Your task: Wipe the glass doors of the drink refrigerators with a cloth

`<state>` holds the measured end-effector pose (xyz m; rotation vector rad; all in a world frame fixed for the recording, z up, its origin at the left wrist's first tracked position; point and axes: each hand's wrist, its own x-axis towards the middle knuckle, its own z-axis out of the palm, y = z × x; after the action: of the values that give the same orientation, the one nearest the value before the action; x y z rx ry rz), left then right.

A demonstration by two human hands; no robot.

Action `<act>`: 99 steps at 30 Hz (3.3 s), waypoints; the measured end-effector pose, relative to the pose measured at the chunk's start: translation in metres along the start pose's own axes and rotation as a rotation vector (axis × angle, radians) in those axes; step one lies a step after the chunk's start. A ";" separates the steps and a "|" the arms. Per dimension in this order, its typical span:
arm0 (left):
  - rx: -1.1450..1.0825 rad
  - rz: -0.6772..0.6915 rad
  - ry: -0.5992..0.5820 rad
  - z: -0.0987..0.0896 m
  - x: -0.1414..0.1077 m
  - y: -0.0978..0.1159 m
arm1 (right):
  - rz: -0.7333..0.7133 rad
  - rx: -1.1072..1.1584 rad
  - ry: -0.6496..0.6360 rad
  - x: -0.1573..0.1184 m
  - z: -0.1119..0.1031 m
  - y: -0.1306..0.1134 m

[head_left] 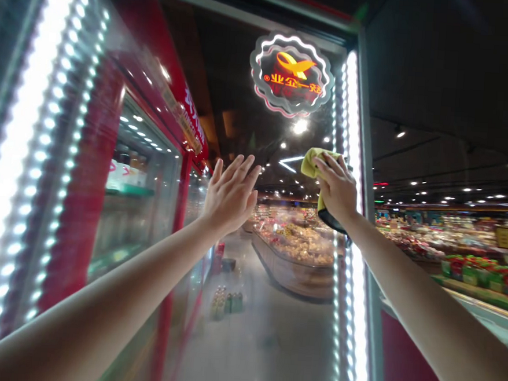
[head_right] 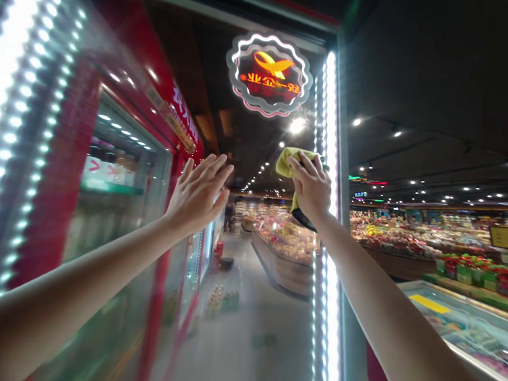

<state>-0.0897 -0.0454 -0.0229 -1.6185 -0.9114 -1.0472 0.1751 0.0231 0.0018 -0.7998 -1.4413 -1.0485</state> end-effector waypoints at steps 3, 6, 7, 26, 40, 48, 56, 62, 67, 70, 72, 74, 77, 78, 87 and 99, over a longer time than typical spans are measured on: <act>0.007 -0.032 -0.030 -0.004 0.001 -0.007 | 0.143 -0.012 0.069 0.033 0.014 -0.020; 0.011 -0.032 -0.052 -0.008 0.000 -0.012 | 0.048 -0.030 0.021 0.032 0.016 -0.055; 0.015 -0.033 -0.055 -0.009 -0.002 -0.015 | -0.028 -0.022 -0.012 0.024 0.013 -0.062; 0.051 -0.051 -0.128 -0.036 -0.024 -0.051 | -0.141 0.040 -0.069 -0.002 0.008 -0.070; 0.103 -0.053 -0.178 -0.044 -0.042 -0.061 | -0.209 0.105 -0.162 -0.004 0.019 -0.112; 0.114 -0.099 -0.197 -0.054 -0.055 -0.081 | 0.032 0.070 0.062 0.041 0.060 -0.136; 0.136 -0.132 -0.197 -0.064 -0.065 -0.093 | -0.205 0.151 -0.141 0.004 0.039 -0.134; 0.189 -0.211 -0.220 -0.077 -0.077 -0.105 | 0.089 0.216 0.033 0.051 0.068 -0.173; 0.242 -0.214 -0.235 -0.082 -0.090 -0.107 | -0.282 0.324 -0.046 0.016 0.064 -0.217; 0.261 -0.207 -0.244 -0.090 -0.099 -0.117 | -0.383 0.331 -0.089 -0.003 0.057 -0.200; 0.275 -0.210 -0.240 -0.096 -0.106 -0.126 | -0.281 0.306 -0.063 0.004 0.059 -0.191; 0.282 -0.212 -0.227 -0.099 -0.112 -0.134 | -0.112 0.271 -0.022 0.023 0.065 -0.199; 0.276 -0.201 -0.204 -0.098 -0.122 -0.142 | 0.027 0.252 -0.008 0.046 0.074 -0.242; 0.274 -0.193 -0.196 -0.097 -0.125 -0.143 | 0.008 0.262 -0.017 0.046 0.075 -0.258; 0.327 -0.180 -0.167 -0.116 -0.151 -0.166 | -0.211 0.333 -0.045 0.022 0.069 -0.261; 0.386 -0.194 -0.155 -0.121 -0.164 -0.174 | -0.491 0.355 -0.148 0.041 0.068 -0.321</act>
<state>-0.3313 -0.1320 -0.1006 -1.3178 -1.3083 -0.8188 -0.1494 -0.0374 -0.0091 -0.2726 -1.9425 -1.0603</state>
